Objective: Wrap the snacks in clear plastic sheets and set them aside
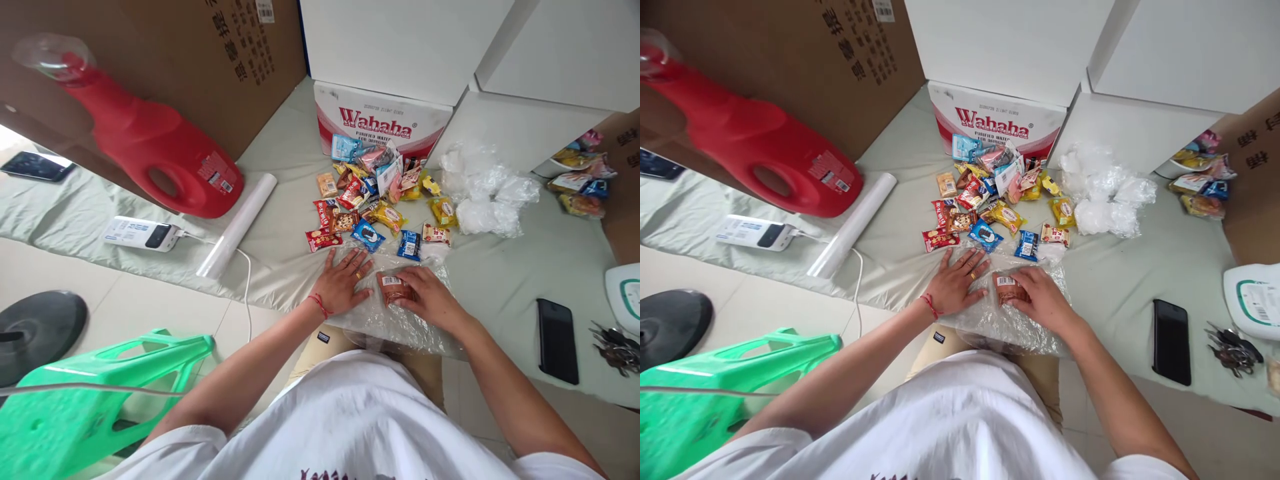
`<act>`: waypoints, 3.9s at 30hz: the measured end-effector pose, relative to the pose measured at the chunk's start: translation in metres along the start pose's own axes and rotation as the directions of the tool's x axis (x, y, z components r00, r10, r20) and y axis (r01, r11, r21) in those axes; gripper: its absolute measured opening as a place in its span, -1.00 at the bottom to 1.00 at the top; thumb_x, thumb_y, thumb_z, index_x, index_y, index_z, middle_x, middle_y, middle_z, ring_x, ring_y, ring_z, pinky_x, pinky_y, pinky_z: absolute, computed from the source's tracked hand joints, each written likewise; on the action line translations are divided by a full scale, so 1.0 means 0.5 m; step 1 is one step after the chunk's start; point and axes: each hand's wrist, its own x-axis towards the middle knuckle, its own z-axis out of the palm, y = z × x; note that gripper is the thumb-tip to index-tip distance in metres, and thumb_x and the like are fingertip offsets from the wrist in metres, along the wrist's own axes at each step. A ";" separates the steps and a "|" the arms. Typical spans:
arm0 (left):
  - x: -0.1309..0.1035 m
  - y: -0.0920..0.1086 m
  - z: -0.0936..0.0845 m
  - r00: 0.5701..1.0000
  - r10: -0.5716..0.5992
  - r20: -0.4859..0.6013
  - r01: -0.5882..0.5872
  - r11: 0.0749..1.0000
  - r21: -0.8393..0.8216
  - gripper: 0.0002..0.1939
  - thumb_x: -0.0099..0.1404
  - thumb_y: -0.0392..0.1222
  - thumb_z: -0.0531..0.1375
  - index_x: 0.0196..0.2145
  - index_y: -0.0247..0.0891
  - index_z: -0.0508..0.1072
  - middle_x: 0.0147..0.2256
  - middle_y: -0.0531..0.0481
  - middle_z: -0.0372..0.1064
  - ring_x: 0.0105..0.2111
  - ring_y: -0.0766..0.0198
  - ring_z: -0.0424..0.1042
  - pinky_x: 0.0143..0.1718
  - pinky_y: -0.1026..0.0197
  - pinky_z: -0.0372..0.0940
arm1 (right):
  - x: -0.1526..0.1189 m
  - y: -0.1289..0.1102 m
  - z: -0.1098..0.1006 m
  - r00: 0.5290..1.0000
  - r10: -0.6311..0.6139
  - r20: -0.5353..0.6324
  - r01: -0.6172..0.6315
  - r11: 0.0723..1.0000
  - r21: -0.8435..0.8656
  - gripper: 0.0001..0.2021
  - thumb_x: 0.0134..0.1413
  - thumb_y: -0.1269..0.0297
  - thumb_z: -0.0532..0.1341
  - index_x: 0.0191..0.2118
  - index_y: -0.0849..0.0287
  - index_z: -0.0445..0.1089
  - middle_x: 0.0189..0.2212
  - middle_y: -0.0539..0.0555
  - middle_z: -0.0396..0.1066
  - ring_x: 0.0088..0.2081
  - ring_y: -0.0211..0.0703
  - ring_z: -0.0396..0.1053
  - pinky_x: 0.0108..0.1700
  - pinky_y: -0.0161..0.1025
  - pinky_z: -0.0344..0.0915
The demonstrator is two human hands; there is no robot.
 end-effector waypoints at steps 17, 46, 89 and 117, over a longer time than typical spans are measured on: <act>0.001 0.000 0.003 1.000 -0.005 -0.018 0.006 1.000 0.017 -0.28 0.48 0.30 -0.03 0.48 0.02 0.08 0.48 -0.08 -0.01 0.47 -0.15 -0.03 0.42 -0.43 -0.35 | 0.193 0.010 -0.063 0.803 0.569 -0.177 -0.580 0.678 -0.452 -0.58 0.33 0.09 0.15 0.14 0.27 0.40 -0.01 0.46 0.52 0.01 0.25 0.51 -0.03 -0.01 0.38; -0.001 0.001 -0.003 0.999 0.013 -0.033 -0.014 0.999 -0.029 -0.29 0.49 0.27 -0.01 0.45 -0.09 0.15 0.48 -0.13 -0.02 0.47 -0.13 -0.02 0.43 -0.45 -0.43 | -0.014 -0.016 -0.005 1.000 -0.003 -0.004 0.004 0.999 0.052 -0.50 0.26 0.34 0.25 0.29 -0.07 0.42 0.22 0.08 0.44 0.20 0.06 0.44 0.25 0.05 0.38; -0.174 0.084 0.042 0.935 0.087 -0.345 -0.241 0.868 -0.433 -0.83 0.50 -0.22 0.09 -0.21 -0.18 0.49 -0.19 -0.12 0.57 0.10 0.12 0.50 0.10 -0.05 0.43 | -0.241 0.027 0.007 0.994 0.051 -0.100 -0.038 0.991 0.125 -0.76 0.38 0.17 0.15 -0.11 -0.08 0.60 -0.10 0.11 0.54 -0.05 0.02 0.42 0.02 0.09 0.43; -0.098 0.129 -0.133 0.509 -0.153 -0.847 0.144 0.985 -0.091 -0.87 0.45 -0.25 0.11 -0.21 -0.13 0.47 -0.11 -0.09 0.47 0.08 0.01 0.41 0.13 -0.29 0.28 | -0.006 0.084 -0.065 0.953 0.291 0.087 -0.303 0.931 0.205 -0.56 0.23 -0.13 0.15 -0.34 0.16 0.51 -0.57 -0.04 0.31 -0.50 -0.25 0.17 -0.43 -0.30 0.05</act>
